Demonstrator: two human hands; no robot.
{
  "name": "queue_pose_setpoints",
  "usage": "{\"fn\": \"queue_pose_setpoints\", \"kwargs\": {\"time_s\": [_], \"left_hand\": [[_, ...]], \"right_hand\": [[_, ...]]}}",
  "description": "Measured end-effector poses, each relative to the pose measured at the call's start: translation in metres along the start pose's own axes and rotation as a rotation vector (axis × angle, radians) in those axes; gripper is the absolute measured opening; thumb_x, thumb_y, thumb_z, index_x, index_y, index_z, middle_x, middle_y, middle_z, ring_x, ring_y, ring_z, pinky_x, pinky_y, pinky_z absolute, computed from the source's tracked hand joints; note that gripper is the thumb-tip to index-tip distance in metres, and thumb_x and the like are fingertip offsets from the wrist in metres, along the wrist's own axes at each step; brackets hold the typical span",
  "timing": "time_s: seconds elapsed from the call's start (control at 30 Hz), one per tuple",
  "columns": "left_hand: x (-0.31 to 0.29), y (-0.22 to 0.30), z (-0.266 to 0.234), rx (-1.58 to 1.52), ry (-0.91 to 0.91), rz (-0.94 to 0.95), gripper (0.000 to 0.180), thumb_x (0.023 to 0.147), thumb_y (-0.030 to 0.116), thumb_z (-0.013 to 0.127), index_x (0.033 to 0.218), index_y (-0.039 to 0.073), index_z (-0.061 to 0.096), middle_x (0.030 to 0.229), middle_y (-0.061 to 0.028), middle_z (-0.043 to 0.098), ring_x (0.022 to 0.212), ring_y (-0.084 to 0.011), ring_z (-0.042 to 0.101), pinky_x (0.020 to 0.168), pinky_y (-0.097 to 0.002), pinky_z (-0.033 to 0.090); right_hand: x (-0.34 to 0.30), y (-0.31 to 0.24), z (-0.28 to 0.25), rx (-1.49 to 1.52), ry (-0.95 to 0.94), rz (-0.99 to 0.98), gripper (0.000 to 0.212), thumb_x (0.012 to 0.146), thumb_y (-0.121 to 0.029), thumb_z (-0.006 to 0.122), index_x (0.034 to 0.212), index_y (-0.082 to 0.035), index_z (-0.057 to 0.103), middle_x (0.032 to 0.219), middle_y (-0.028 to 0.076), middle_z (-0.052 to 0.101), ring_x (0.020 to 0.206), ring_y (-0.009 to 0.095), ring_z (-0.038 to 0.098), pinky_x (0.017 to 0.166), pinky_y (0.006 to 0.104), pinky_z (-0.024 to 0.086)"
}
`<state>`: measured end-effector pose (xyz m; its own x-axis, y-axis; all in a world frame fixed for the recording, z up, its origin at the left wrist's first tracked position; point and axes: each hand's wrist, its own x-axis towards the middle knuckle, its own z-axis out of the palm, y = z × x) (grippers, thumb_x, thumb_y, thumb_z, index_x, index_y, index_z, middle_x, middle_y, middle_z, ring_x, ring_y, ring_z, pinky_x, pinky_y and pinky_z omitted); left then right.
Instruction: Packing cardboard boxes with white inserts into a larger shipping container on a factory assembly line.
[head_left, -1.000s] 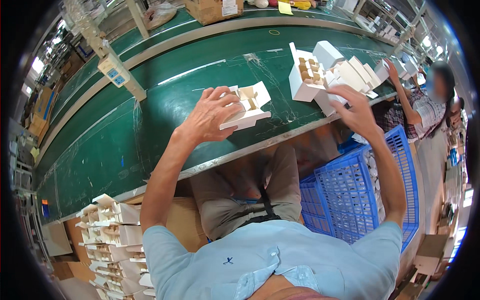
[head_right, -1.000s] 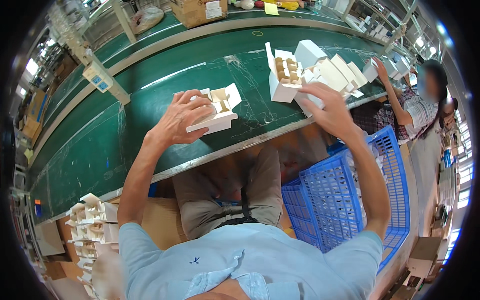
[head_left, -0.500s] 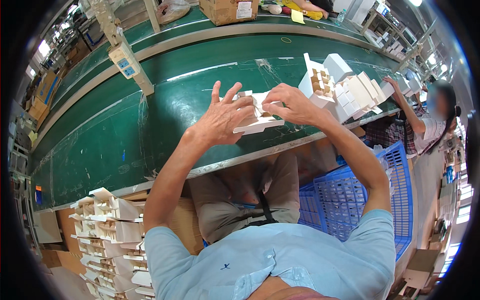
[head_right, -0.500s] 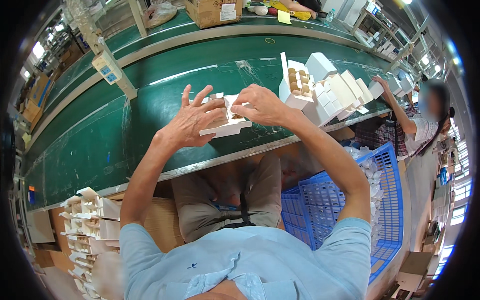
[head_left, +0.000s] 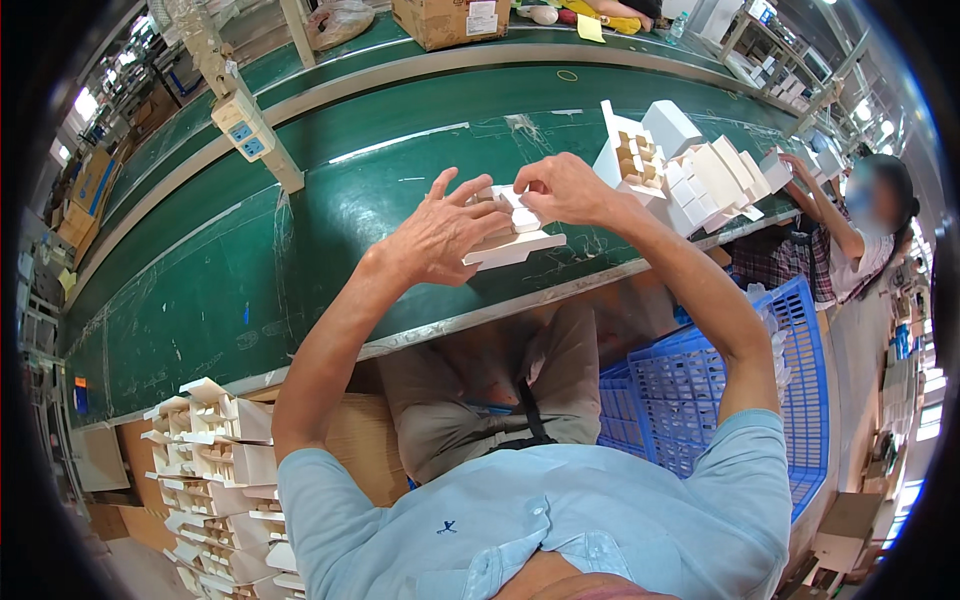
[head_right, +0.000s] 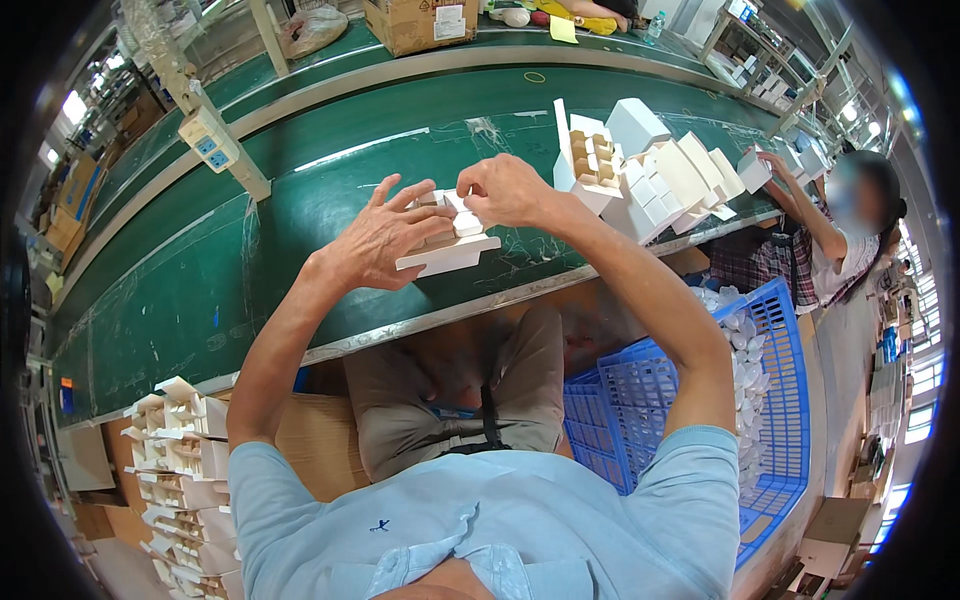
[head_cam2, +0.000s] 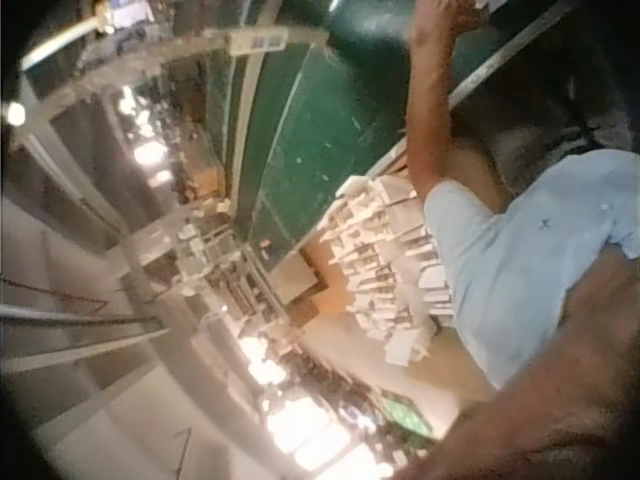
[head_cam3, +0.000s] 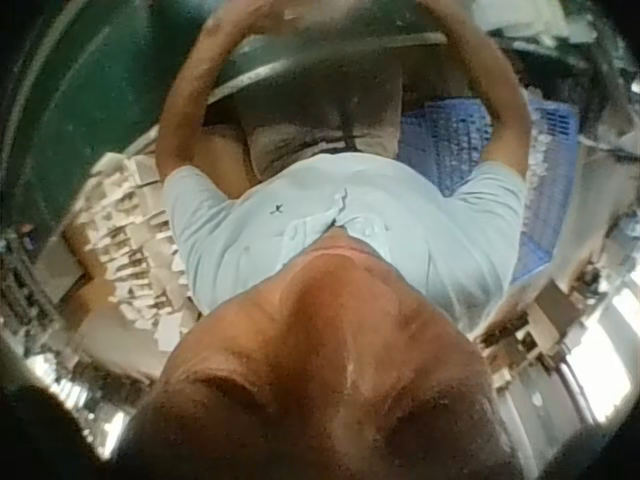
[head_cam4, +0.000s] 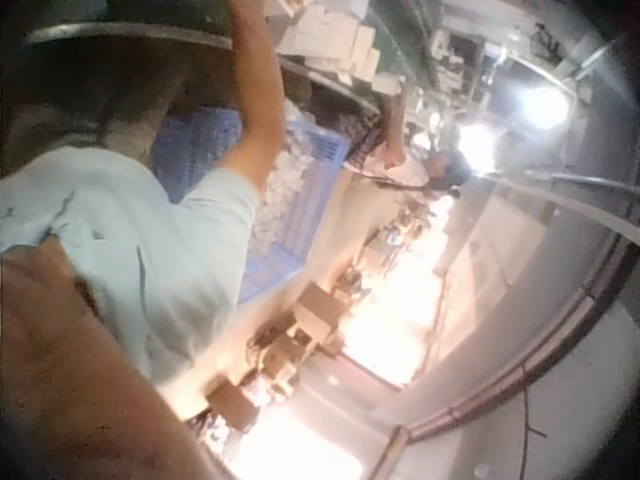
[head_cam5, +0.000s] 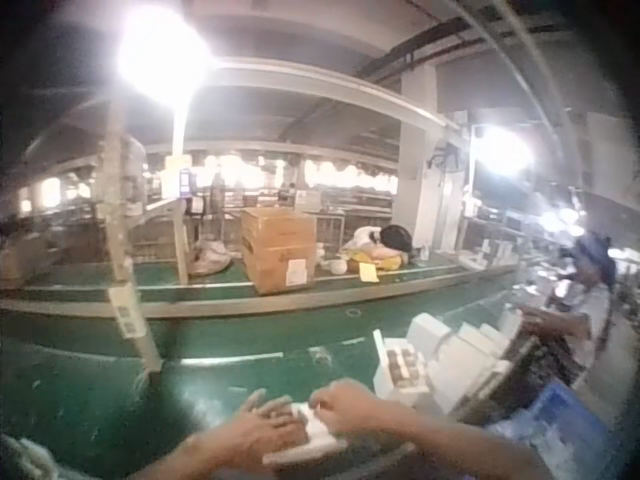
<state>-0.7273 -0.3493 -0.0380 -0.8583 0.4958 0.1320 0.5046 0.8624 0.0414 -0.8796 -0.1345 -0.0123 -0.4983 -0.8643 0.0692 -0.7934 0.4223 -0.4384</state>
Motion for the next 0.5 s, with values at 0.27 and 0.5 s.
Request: {"fn": "queue_pose_setpoints", "kwargs": {"time_s": [0.27,0.5], "left_hand": [[0.012,0.004,0.002,0.05,0.035,0.067,0.073,0.073,0.016,0.085,0.143,0.021,0.063,0.156,-0.0029,0.059,0.157,-0.0338,0.037,0.13,-0.0635,0.019],[0.008,0.014,0.002,-0.008,0.139,0.072,0.055,0.077,0.008,0.081,0.129,0.013,0.067,0.148,-0.005,0.065,0.152,-0.039,0.043,0.127,-0.065,0.021]], "right_hand": [[0.009,0.005,-0.009,-0.598,-0.099,-0.421,0.013,0.075,-0.014,0.075,0.083,-0.004,0.078,0.098,0.016,0.074,0.097,0.037,0.074,0.08,0.0477,0.063],[0.022,-0.016,-0.009,-0.713,-0.184,-0.491,0.019,0.077,-0.026,0.077,0.078,-0.008,0.079,0.081,0.018,0.078,0.08,0.037,0.077,0.066,0.0475,0.061]]}}
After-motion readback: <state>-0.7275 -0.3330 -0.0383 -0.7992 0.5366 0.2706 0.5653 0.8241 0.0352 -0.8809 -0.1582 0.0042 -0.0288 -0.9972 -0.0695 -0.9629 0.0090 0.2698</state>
